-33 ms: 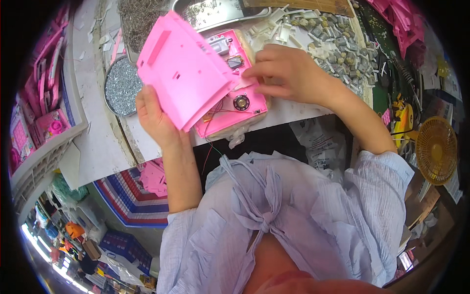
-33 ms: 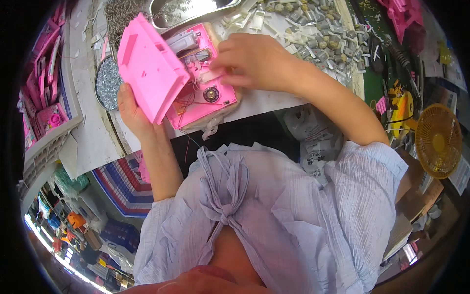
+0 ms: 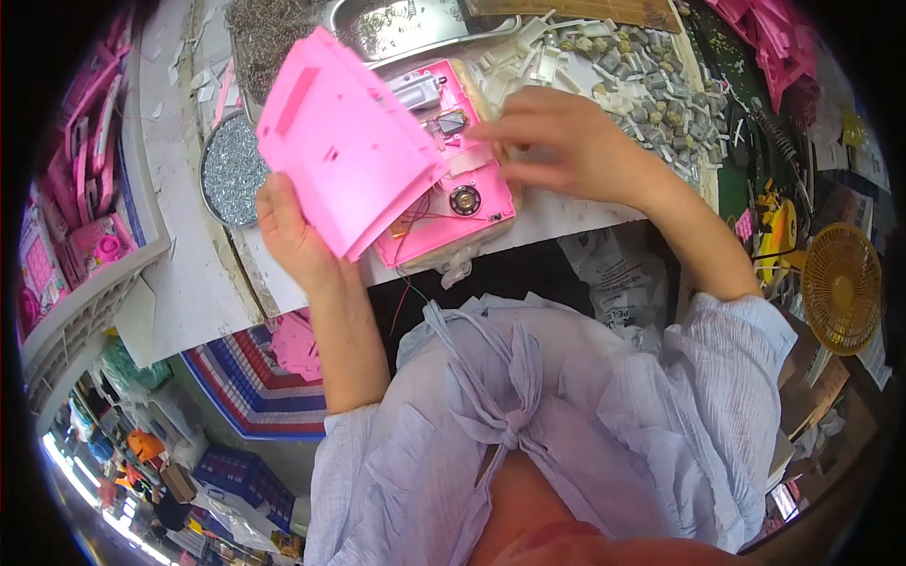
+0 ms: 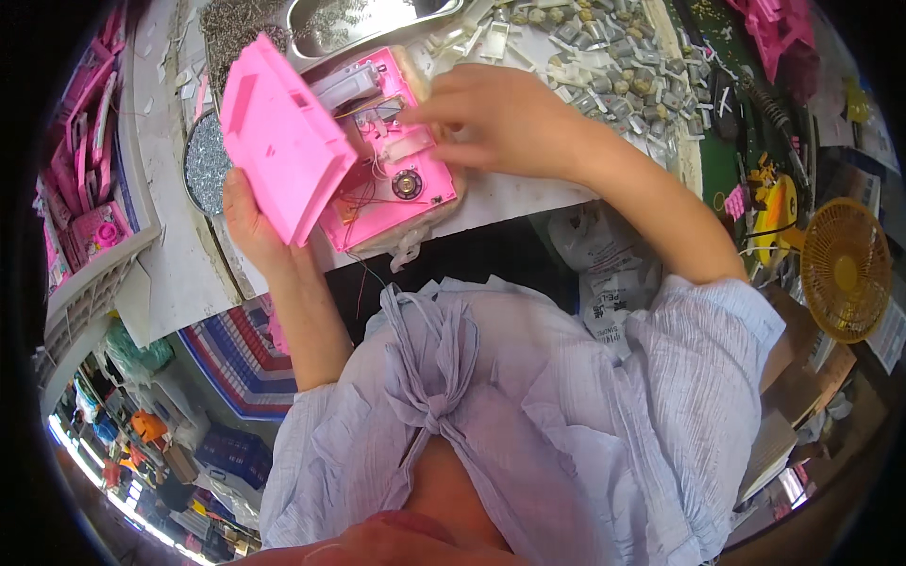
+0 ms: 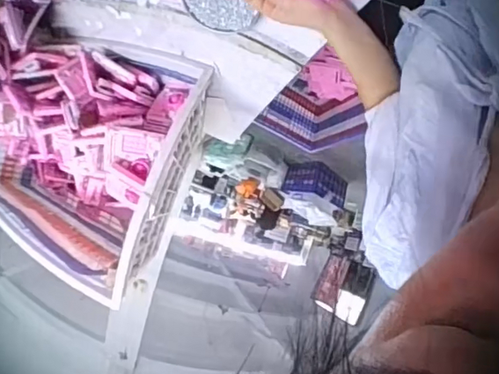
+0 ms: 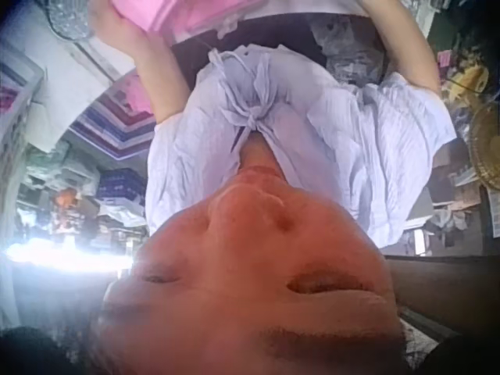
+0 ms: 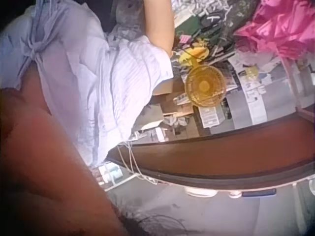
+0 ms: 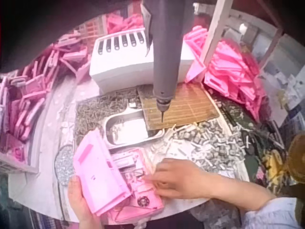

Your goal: Assembling the internal components and outer casing of a toy piggy bank using a soldering iron and electric screwdriver.

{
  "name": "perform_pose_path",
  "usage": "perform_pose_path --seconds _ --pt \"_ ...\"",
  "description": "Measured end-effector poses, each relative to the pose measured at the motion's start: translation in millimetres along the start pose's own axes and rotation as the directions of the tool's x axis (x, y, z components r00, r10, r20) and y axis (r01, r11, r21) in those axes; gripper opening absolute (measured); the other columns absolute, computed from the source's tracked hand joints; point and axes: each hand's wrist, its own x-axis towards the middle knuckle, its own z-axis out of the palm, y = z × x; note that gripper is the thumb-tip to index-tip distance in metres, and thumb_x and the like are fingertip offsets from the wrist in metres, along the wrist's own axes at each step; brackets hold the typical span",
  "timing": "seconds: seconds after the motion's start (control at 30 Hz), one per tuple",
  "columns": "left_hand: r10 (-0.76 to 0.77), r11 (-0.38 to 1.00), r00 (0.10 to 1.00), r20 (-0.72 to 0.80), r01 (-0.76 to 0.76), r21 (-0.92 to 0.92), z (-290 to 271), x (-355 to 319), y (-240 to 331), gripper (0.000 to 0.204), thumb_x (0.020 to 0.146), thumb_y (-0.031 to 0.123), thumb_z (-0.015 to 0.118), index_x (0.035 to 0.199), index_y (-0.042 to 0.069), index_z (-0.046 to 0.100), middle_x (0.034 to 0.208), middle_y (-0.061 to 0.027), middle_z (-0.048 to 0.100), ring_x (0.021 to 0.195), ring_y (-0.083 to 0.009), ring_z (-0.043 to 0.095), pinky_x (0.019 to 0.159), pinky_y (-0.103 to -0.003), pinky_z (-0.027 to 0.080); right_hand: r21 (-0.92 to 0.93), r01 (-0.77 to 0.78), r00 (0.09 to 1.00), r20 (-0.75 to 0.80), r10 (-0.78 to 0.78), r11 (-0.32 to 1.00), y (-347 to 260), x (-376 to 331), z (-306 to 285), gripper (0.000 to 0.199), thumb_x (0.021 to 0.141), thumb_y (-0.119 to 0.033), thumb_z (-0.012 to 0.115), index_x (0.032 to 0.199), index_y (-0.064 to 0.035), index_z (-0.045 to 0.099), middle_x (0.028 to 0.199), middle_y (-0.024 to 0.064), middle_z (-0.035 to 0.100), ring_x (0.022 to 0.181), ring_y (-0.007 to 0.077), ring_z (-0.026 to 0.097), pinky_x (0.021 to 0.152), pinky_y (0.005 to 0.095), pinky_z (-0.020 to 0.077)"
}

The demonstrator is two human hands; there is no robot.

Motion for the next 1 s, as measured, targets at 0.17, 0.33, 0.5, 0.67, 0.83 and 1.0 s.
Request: perform_pose_path --seconds 0.17,0.33,0.5,0.67,0.83,1.0 --pt "0.088 0.990 0.991 0.105 -0.099 0.103 -18 9 29 0.016 0.104 0.013 0.058 0.096 0.000 0.063 0.102 -0.0114 0.071 0.084 -0.0139 0.068 0.072 -0.026 0.057 0.753 -0.299 0.861 -0.052 0.506 0.586 -35 -9 -12 0.052 0.096 -0.009 0.065 0.146 -0.0057 0.051 0.100 0.0052 0.069 0.073 0.0066 0.058 0.061 0.0223 0.0494" --pt "0.189 0.943 0.975 0.114 -0.212 0.256 2 7 37 0.014 0.103 0.013 0.060 0.099 0.000 0.063 0.099 -0.0116 0.071 0.082 -0.0138 0.068 0.073 -0.026 0.058 0.826 -0.240 0.891 -0.022 0.454 0.510 -63 15 7 0.058 0.097 -0.008 0.064 0.150 -0.0030 0.042 0.103 0.0093 0.072 0.073 0.0054 0.060 0.060 0.0183 0.0472" --pt "0.180 0.959 0.977 0.114 -0.200 0.199 -22 16 47 0.019 0.106 0.017 0.056 0.098 0.001 0.063 0.092 -0.0098 0.071 0.081 -0.0138 0.068 0.071 -0.026 0.058 0.275 -0.379 0.856 -0.259 0.448 0.884 -10 28 20 0.042 0.081 -0.026 0.075 0.117 -0.0075 0.065 0.090 0.0106 0.069 0.069 0.0250 0.063 0.065 0.0354 0.0516" --pt "0.169 0.961 0.980 0.103 -0.187 0.206 -36 13 47 0.014 0.104 0.014 0.059 0.101 0.000 0.062 0.099 -0.0117 0.071 0.086 -0.0130 0.068 0.076 -0.027 0.058 0.261 -0.443 0.819 -0.271 0.505 0.858 -10 42 41 0.025 0.081 -0.020 0.069 0.100 -0.0064 0.061 0.085 0.0120 0.064 0.081 0.0312 0.065 0.070 0.0412 0.0509" --pt "0.152 0.960 0.984 0.089 -0.168 0.223 -48 13 46 0.014 0.103 0.014 0.059 0.102 0.000 0.062 0.102 -0.0119 0.070 0.089 -0.0129 0.067 0.079 -0.027 0.057 0.323 -0.480 0.738 -0.354 0.575 0.816 -13 39 56 0.024 0.083 -0.018 0.067 0.102 -0.0054 0.060 0.083 0.0121 0.063 0.079 0.0330 0.064 0.070 0.0430 0.0494" --pt "0.140 0.961 0.986 0.088 -0.157 0.226 -34 7 45 0.014 0.103 0.012 0.059 0.101 -0.002 0.062 0.113 -0.0158 0.069 0.093 -0.0136 0.067 0.082 -0.027 0.056 0.427 -0.369 0.774 -0.351 0.527 0.826 -29 34 23 0.033 0.094 -0.013 0.066 0.125 -0.0038 0.056 0.087 0.0023 0.061 0.071 0.0108 0.055 0.064 0.0257 0.0474"
